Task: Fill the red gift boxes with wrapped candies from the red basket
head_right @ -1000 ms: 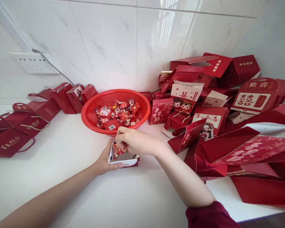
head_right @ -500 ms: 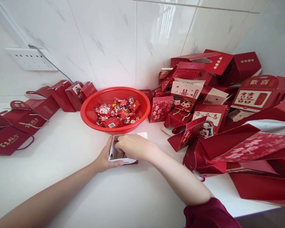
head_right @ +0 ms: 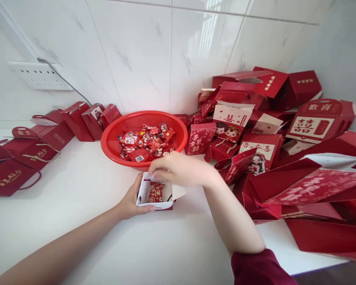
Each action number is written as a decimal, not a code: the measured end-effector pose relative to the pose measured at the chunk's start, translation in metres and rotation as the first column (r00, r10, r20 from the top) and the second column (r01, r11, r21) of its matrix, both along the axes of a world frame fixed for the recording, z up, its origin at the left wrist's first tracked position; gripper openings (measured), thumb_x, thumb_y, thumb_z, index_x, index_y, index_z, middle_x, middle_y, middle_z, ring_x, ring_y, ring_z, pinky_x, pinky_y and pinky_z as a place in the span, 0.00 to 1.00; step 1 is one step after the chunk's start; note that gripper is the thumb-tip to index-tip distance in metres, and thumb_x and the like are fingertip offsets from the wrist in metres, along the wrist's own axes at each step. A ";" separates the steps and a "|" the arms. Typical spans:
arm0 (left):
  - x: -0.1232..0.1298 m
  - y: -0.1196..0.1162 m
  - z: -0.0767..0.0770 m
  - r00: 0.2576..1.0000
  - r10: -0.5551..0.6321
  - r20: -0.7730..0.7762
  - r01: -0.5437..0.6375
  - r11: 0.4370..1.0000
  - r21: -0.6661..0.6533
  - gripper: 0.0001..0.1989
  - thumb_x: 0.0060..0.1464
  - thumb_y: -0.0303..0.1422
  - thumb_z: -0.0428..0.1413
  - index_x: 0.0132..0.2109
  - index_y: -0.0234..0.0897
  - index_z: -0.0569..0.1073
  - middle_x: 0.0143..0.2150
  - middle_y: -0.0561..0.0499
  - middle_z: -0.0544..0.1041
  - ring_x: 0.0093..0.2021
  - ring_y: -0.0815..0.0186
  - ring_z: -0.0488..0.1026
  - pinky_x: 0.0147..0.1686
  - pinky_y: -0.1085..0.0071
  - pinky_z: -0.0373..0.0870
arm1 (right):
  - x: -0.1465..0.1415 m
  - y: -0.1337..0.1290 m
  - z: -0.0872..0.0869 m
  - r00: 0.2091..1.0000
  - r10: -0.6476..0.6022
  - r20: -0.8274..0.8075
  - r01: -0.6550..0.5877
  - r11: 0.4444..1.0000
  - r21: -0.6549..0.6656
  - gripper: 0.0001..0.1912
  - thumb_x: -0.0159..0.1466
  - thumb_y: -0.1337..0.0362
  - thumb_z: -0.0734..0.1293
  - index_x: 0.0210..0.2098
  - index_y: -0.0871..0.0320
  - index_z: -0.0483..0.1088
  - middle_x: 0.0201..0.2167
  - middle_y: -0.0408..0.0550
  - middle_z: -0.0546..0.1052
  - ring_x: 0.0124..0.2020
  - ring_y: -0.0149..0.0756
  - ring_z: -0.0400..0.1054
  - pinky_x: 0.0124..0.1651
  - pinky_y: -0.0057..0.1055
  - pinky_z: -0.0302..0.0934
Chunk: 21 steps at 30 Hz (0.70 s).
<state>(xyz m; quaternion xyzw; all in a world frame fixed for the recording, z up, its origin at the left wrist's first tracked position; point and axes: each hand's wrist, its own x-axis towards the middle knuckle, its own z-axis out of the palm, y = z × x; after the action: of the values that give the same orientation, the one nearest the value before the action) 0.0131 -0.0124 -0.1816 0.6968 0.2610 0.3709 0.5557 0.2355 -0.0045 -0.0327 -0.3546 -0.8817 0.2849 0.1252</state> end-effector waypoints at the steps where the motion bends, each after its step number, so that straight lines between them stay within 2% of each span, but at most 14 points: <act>1: 0.000 0.000 0.000 1.000 -0.001 0.003 0.001 1.000 -0.006 0.44 0.42 0.36 0.70 0.62 0.41 0.56 0.59 0.41 0.68 0.59 0.48 0.68 0.58 0.50 0.66 | 0.003 0.007 0.008 0.996 -0.082 -0.026 0.083 0.994 0.064 0.14 0.68 0.69 0.59 0.44 0.57 0.76 0.40 0.44 0.80 0.40 0.32 0.73 0.44 0.27 0.61; 3: -0.001 0.000 -0.001 1.000 -0.003 0.007 0.003 1.000 -0.013 0.44 0.42 0.36 0.70 0.62 0.41 0.56 0.60 0.41 0.68 0.60 0.47 0.67 0.58 0.50 0.65 | 0.004 0.031 0.017 0.969 -0.246 0.035 0.237 0.957 0.166 0.15 0.70 0.69 0.56 0.45 0.57 0.74 0.44 0.45 0.80 0.44 0.33 0.72 0.48 0.27 0.61; 5: -0.002 0.000 -0.002 1.000 -0.008 -0.001 0.008 1.000 -0.014 0.45 0.41 0.35 0.70 0.63 0.41 0.55 0.59 0.41 0.68 0.60 0.48 0.67 0.58 0.50 0.65 | -0.002 0.064 0.012 0.911 -0.307 0.275 0.263 0.947 0.184 0.18 0.72 0.68 0.53 0.50 0.57 0.72 0.50 0.47 0.77 0.49 0.35 0.71 0.52 0.29 0.61; 7: -0.002 0.000 -0.002 1.000 -0.018 0.006 0.018 1.000 -0.020 0.45 0.42 0.35 0.70 0.63 0.41 0.55 0.60 0.40 0.67 0.60 0.48 0.67 0.58 0.51 0.65 | -0.013 0.099 -0.002 0.870 -0.262 0.419 0.235 0.965 0.116 0.13 0.71 0.67 0.58 0.47 0.60 0.74 0.51 0.53 0.77 0.52 0.41 0.70 0.54 0.33 0.61; 9: -0.002 0.000 -0.003 1.000 -0.021 0.014 0.021 1.000 -0.023 0.45 0.42 0.35 0.70 0.63 0.41 0.55 0.60 0.40 0.67 0.60 0.47 0.67 0.59 0.50 0.65 | -0.024 0.126 -0.021 0.817 -0.199 0.540 0.214 0.976 0.036 0.10 0.69 0.66 0.64 0.43 0.63 0.75 0.47 0.57 0.77 0.49 0.43 0.71 0.54 0.37 0.63; 11: -0.003 0.000 -0.003 1.000 -0.018 0.014 0.018 1.000 -0.019 0.46 0.42 0.35 0.70 0.63 0.41 0.55 0.61 0.39 0.67 0.60 0.47 0.67 0.59 0.50 0.65 | -0.034 0.143 -0.038 0.771 -0.149 0.619 0.209 0.978 -0.025 0.13 0.68 0.61 0.66 0.48 0.63 0.72 0.49 0.54 0.75 0.48 0.41 0.72 0.52 0.42 0.67; 15: -0.003 0.002 -0.002 1.000 -0.006 0.020 0.006 1.000 -0.012 0.47 0.42 0.36 0.70 0.64 0.41 0.54 0.60 0.39 0.67 0.60 0.45 0.67 0.58 0.49 0.65 | -0.044 0.151 -0.057 0.759 -0.013 0.651 0.151 0.976 -0.157 0.17 0.69 0.58 0.66 0.52 0.61 0.69 0.51 0.52 0.73 0.48 0.41 0.71 0.50 0.44 0.69; 18: -0.003 0.004 -0.003 1.000 0.002 0.014 -0.002 1.000 -0.010 0.48 0.41 0.36 0.70 0.65 0.41 0.54 0.61 0.38 0.67 0.61 0.44 0.67 0.58 0.48 0.65 | -0.051 0.146 -0.061 0.810 0.128 0.573 0.051 0.957 -0.285 0.15 0.67 0.58 0.67 0.47 0.62 0.73 0.48 0.51 0.76 0.47 0.40 0.72 0.50 0.43 0.68; 21: -0.003 0.005 -0.005 1.000 0.014 0.009 -0.014 1.000 0.008 0.50 0.40 0.36 0.71 0.66 0.42 0.53 0.63 0.39 0.66 0.62 0.43 0.65 0.59 0.47 0.64 | -0.056 0.140 -0.058 0.875 0.213 0.434 -0.040 0.926 -0.375 0.12 0.64 0.59 0.69 0.40 0.62 0.78 0.44 0.49 0.79 0.44 0.37 0.73 0.51 0.35 0.65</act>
<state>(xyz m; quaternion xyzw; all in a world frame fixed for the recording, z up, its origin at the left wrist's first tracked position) 0.0101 -0.0077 -0.1863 0.6955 0.2622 0.3789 0.5513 0.1797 0.1359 -0.0909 -0.3699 -0.8413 0.3529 -0.1757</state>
